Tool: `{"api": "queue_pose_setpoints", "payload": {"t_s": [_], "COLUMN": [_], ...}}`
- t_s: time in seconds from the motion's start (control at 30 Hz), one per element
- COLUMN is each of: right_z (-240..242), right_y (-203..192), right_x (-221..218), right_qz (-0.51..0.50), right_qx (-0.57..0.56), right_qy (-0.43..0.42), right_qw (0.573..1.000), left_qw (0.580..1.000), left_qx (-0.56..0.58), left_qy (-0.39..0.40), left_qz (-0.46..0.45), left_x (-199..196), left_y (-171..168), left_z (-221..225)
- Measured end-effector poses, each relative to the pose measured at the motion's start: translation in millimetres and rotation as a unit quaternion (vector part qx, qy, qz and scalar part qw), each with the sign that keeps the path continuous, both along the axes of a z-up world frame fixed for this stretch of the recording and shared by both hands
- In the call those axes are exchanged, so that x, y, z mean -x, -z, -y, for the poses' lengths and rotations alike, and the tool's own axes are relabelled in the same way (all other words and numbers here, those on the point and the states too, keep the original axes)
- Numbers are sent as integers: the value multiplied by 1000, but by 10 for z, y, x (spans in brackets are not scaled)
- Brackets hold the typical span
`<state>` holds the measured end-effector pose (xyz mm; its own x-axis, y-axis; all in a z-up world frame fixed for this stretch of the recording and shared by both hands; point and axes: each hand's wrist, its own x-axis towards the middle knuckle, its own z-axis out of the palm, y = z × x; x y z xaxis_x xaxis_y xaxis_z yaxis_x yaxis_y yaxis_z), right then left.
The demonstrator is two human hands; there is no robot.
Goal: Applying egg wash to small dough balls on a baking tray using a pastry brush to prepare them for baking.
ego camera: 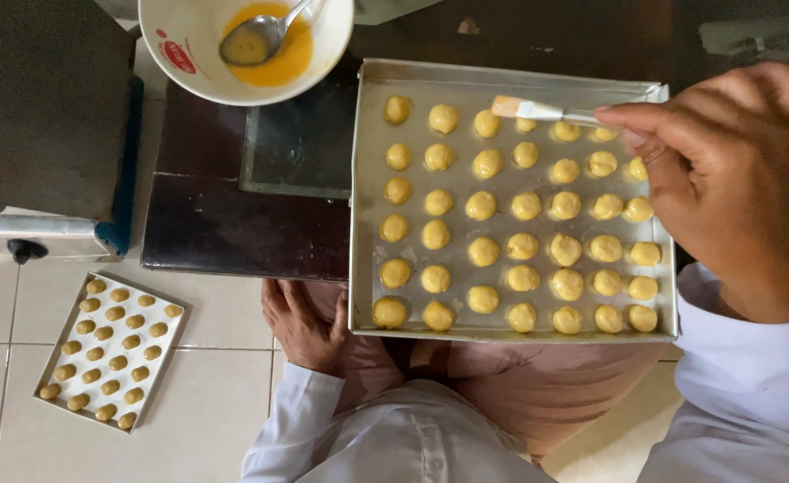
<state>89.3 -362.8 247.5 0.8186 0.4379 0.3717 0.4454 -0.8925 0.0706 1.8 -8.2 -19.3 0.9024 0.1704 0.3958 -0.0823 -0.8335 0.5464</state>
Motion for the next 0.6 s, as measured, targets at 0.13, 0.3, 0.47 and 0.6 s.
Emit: {"api": "queue_pose_setpoints", "payload": {"t_s": [0.13,0.3,0.47,0.6], "right_z": [-23,152,72,81], "right_y": [105,164,189,242], "right_x": [-189,-165,-178,-207], "right_qz": [-47,-73,-53,-72], "right_qx": [-39,-83,-116,-77], "right_qy": [-24,4,0,-24], "right_qw": [998,994,992,994], "left_qw": [1000,1000,1000,1000], "left_qx": [-14,2,-5,-3], "left_qy": [-8,-6,-6,-2], "left_qz": [7,-2,-10,-10], "left_x": [-10,-55,-49,-43], "left_y": [-88,-146,-36,31], "left_z": [34,52,36,7]}}
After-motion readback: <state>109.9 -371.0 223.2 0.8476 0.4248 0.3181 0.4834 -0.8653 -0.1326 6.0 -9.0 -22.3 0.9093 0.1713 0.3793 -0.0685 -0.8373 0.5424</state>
